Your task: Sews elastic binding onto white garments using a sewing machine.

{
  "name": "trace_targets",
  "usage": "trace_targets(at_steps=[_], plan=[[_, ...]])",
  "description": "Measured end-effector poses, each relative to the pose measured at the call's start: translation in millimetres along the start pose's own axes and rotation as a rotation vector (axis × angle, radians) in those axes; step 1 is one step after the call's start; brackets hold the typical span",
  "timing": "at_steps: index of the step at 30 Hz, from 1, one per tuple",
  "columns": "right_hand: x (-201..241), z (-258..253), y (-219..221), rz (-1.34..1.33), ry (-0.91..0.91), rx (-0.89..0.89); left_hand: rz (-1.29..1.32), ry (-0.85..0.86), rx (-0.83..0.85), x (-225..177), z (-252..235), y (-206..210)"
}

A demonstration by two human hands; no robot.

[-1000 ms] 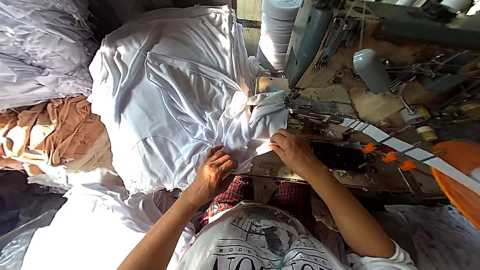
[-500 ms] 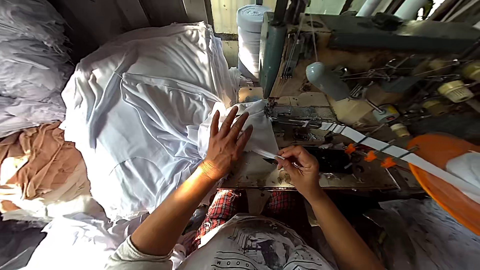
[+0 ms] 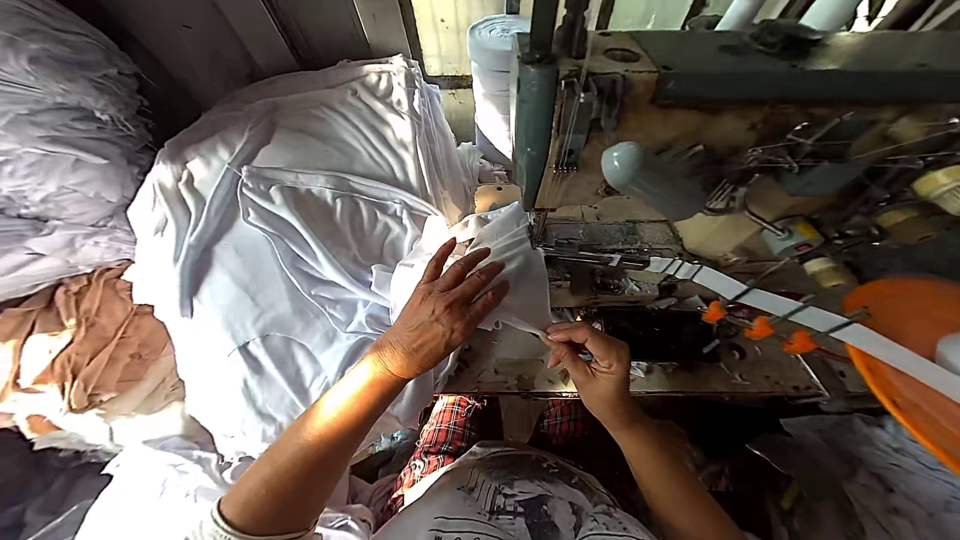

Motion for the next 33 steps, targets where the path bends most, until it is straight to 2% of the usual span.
trace_targets(at_steps=[7,12,14,16,19,26,30,33], plan=[[-19.3,-23.6,8.6,-0.022,0.048,-0.008,0.117,0.054,0.102,19.9,-22.2,-2.6],[-19.7,-39.2,7.4,0.191,-0.114,-0.172,0.097,0.046,0.174,33.4,-35.4,8.3],[-14.6,-45.8,5.8,0.369,-0.139,-0.121,0.082,0.029,0.175,36.1,-39.3,10.6],[-11.7,-53.1,7.6,0.569,-0.124,0.024,0.076,0.014,0.174,42.9,-42.5,11.7],[-11.6,-55.5,12.3,0.696,-0.123,0.126,0.083,-0.017,0.189,52.4,-46.7,10.5],[-17.6,-51.8,13.6,0.592,-0.082,0.097,0.050,-0.056,0.201,55.7,-44.4,10.0],[-16.5,-50.6,9.0,0.549,-0.133,0.021,0.009,-0.105,0.233,34.6,-45.8,7.5],[-13.8,-56.1,5.7,0.617,-0.151,0.030,0.112,-0.139,0.224,13.4,-49.1,6.8]])
Point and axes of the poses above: each hand's wrist, its own z-axis away from the middle knuckle, its own y-axis out of the palm, x = y × z, the point moved 4 cm from there along -z, towards the middle knuckle, and after that the axes turned 13 degrees about z, right-handed, at the moved point
